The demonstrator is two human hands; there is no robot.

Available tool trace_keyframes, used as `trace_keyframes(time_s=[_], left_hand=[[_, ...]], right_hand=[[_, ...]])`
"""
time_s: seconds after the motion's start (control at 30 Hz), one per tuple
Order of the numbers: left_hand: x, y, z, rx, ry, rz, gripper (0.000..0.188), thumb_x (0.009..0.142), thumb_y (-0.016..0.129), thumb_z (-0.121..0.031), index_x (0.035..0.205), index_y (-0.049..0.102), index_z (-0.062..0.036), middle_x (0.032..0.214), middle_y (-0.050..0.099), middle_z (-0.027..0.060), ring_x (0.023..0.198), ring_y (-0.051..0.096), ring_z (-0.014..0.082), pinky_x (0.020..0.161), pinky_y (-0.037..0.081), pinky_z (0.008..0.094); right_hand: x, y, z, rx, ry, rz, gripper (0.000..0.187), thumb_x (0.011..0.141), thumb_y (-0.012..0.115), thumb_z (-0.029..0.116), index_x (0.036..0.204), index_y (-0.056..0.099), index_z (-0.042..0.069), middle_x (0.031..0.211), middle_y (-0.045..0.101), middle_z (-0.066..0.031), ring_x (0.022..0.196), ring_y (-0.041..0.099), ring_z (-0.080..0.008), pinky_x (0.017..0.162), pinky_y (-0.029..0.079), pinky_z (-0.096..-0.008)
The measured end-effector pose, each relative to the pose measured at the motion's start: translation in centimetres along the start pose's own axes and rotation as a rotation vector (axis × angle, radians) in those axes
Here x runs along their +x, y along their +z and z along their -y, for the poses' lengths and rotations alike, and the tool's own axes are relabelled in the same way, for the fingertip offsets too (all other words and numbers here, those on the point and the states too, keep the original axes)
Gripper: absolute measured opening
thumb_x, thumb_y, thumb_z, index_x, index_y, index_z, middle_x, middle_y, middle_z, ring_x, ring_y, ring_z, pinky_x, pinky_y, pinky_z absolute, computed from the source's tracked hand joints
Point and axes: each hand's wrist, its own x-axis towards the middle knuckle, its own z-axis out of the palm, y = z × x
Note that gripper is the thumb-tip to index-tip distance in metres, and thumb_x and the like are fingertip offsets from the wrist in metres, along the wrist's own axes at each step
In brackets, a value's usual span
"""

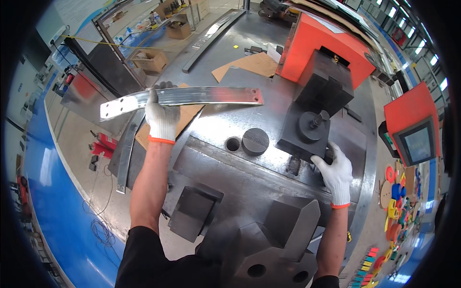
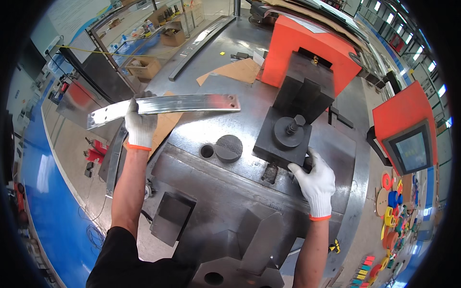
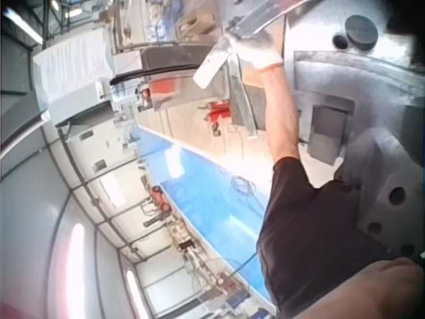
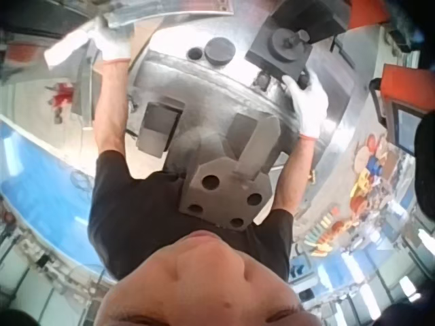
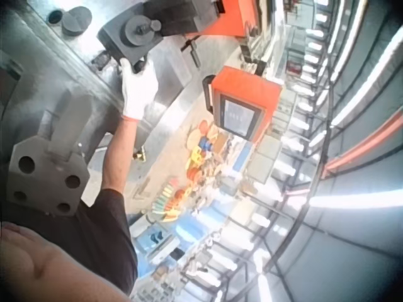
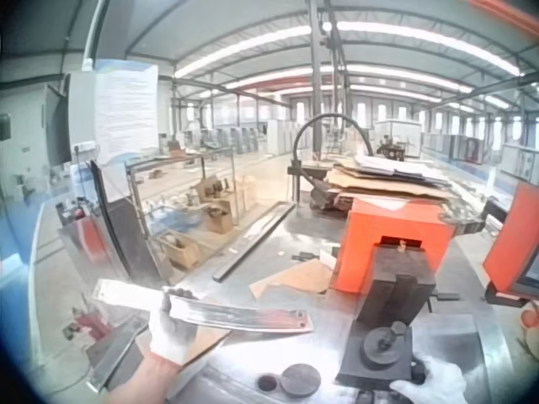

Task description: The person aligns a long metal bracket on a machine table, uses a tape measure to check dimensions, and repeatedly adjusts the bracket's position. They also handle a small black cylindrical object and a piece of cardboard during the process.

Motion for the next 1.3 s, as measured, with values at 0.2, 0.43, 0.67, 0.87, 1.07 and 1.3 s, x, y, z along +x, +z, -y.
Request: trace_keyframes(time_s=[0.2,0.43,0.67,0.87,1.07,1.3], left_hand=[[-0.3,-2.3,-5.5,-0.009,0.002,0.321,0.057,0.109,0.049,-0.053,0.135,0.056,-0.0032,0.137,0.058,0.0199,0.132,0.052,0.0395,0.121,0.032,0.0685],[-5.0,-7.7,-6.7,-0.064,0.132,-0.053,0.051,0.117,0.032,-0.048,0.135,0.056,-0.0067,0.142,0.059,0.0207,0.142,0.050,0.0459,0.118,0.037,0.0717],[-11.3,-8.1,-2.5,-0.098,0.003,0.018,0.040,0.115,0.049,-0.036,0.142,0.057,-0.0073,0.141,0.062,0.0173,0.131,0.060,0.0348,0.117,0.046,0.0579],[-14.7,-8.9,-5.2,-0.057,-0.146,0.252,0.049,0.112,0.053,-0.037,0.148,0.055,-0.0043,0.153,0.055,0.0184,0.141,0.053,0.0353,0.122,0.041,0.0551],[-18.5,-10.3,-7.7,0.453,-0.092,0.066,0.046,0.110,0.054,-0.013,0.153,0.045,0.0020,0.148,0.057,0.0198,0.128,0.064,0.0303,0.109,0.054,0.0478],[-20.9,-7.2,-8.4,0.843,-0.085,0.044,0.060,0.096,0.062,0.005,0.154,0.044,0.0066,0.146,0.059,0.0259,0.128,0.065,0.0292,0.106,0.056,0.0390]], right_hand=[[-0.1,-0.2,-0.5,0.022,-0.013,-0.019,0.069,0.081,0.089,0.031,0.141,0.067,0.005,0.112,0.080,-0.0172,0.102,0.078,-0.0295,0.093,0.059,-0.0392],[0.0,-0.1,-0.3,0.016,-0.005,-0.018,0.069,0.081,0.089,0.029,0.141,0.066,0.005,0.113,0.080,-0.0174,0.105,0.078,-0.0296,0.095,0.059,-0.0390],[0.3,0.0,-0.9,-0.020,-0.019,-0.009,0.067,0.081,0.089,0.035,0.138,0.068,0.007,0.115,0.080,-0.0161,0.107,0.078,-0.0308,0.096,0.059,-0.0410],[0.1,-0.6,0.3,-0.021,0.022,0.014,0.069,0.080,0.089,0.036,0.140,0.068,0.009,0.114,0.080,-0.0150,0.103,0.078,-0.0292,0.094,0.060,-0.0392],[0.0,-0.7,-0.3,-0.066,0.010,-0.008,0.069,0.079,0.088,0.041,0.139,0.069,0.012,0.113,0.080,-0.0129,0.102,0.078,-0.0299,0.092,0.060,-0.0409],[0.1,-0.5,-0.2,-0.129,0.002,0.007,0.071,0.079,0.087,0.049,0.138,0.069,0.015,0.113,0.080,-0.0123,0.103,0.077,-0.0313,0.092,0.060,-0.0418]])
